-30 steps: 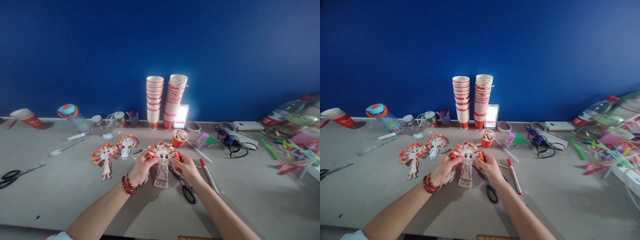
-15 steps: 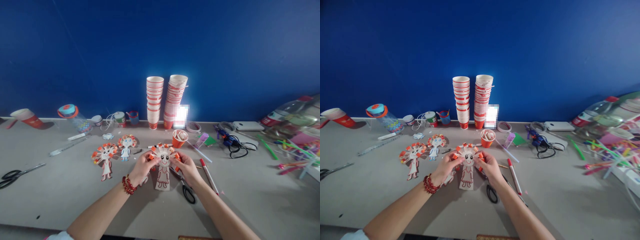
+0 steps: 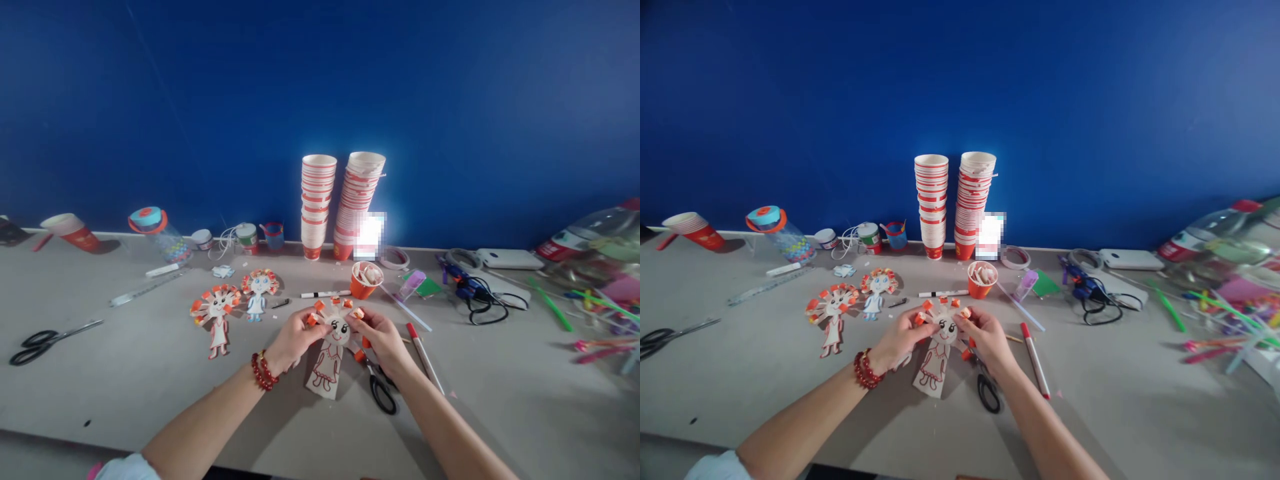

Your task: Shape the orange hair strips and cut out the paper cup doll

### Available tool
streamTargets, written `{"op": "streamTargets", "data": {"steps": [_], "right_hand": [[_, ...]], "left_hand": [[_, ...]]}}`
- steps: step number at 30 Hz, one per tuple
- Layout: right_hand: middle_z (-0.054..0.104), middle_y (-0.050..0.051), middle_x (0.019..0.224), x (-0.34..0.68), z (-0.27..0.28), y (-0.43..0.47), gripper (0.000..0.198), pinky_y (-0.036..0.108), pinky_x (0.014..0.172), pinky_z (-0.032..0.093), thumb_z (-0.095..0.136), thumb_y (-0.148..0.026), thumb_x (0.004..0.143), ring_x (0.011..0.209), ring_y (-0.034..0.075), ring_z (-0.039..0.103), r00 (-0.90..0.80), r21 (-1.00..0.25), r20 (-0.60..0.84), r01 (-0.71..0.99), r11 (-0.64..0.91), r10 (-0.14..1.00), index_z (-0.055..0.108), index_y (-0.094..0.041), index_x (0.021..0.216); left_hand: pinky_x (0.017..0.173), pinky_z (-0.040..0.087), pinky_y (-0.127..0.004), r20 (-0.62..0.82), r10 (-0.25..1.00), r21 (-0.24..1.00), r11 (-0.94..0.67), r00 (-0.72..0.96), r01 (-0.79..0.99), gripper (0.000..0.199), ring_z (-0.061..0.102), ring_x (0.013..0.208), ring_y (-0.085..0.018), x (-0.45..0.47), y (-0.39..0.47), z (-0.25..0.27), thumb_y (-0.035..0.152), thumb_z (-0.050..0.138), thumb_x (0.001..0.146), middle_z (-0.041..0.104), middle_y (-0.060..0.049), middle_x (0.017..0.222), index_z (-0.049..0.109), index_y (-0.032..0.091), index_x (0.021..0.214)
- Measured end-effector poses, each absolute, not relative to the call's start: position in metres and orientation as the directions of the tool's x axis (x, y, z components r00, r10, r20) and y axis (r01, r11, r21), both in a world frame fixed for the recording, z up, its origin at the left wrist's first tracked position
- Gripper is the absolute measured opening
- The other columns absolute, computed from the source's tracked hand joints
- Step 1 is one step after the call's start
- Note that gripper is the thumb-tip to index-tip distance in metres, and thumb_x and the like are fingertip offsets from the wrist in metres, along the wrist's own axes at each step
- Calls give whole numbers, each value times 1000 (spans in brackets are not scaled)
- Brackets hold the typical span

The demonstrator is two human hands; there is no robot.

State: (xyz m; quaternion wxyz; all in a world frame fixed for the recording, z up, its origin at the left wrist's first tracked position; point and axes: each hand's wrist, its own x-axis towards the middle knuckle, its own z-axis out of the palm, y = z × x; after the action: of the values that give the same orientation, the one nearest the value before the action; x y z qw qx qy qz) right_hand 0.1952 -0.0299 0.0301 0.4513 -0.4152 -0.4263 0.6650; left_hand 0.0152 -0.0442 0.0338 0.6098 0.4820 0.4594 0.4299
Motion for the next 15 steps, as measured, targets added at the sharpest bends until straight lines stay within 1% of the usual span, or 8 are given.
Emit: {"op": "streamTargets", "data": {"steps": [3,6,7,10,11,15], "right_hand": [[67,1,66,196,29,-30,23,22,52,49,75,-38,70,56,13,61,-281,-939,-167,-248,-240,945,66,-17,76],[66,0,62,196,27,-30,26,21,42,44,76,-40,68,49,12,58,-291,-920,-205,-269,-286,934,65,-17,74],[66,0,62,195,26,-30,26,21,42,45,76,-41,68,48,13,58,-299,-909,-217,-285,-304,929,65,-18,74],[67,1,65,195,24,-29,26,24,51,50,76,-40,68,53,14,61,-313,-887,-239,-315,-338,919,65,-18,77],[67,1,65,195,24,-29,26,24,51,50,76,-40,68,53,14,61,-310,-886,-245,-313,-342,919,65,-18,77],[66,1,63,196,26,-29,27,22,45,46,76,-39,68,50,13,60,-313,-893,-238,-301,-334,920,65,-17,78]], "left_hand": [[57,41,-20,-145,966,984,163,213,-70,20,51,58,-9,15,-43,33,34,69,71,60,2,65,62,15,76],[59,42,-21,-104,967,991,119,232,-52,22,52,59,-11,14,-43,31,35,70,70,61,0,66,62,14,75],[60,42,-22,-89,968,994,103,235,-48,23,53,60,-11,14,-42,31,35,70,70,62,0,67,62,14,75],[61,43,-23,-78,969,995,92,236,-48,24,53,61,-12,13,-41,30,36,70,70,62,-1,66,62,14,74],[61,43,-23,-82,968,994,96,236,-51,24,53,60,-11,13,-41,29,36,70,70,61,0,66,62,14,74],[59,41,-22,-87,971,993,101,222,-55,25,51,59,-10,13,-41,26,36,71,69,60,0,65,63,14,74]]}}
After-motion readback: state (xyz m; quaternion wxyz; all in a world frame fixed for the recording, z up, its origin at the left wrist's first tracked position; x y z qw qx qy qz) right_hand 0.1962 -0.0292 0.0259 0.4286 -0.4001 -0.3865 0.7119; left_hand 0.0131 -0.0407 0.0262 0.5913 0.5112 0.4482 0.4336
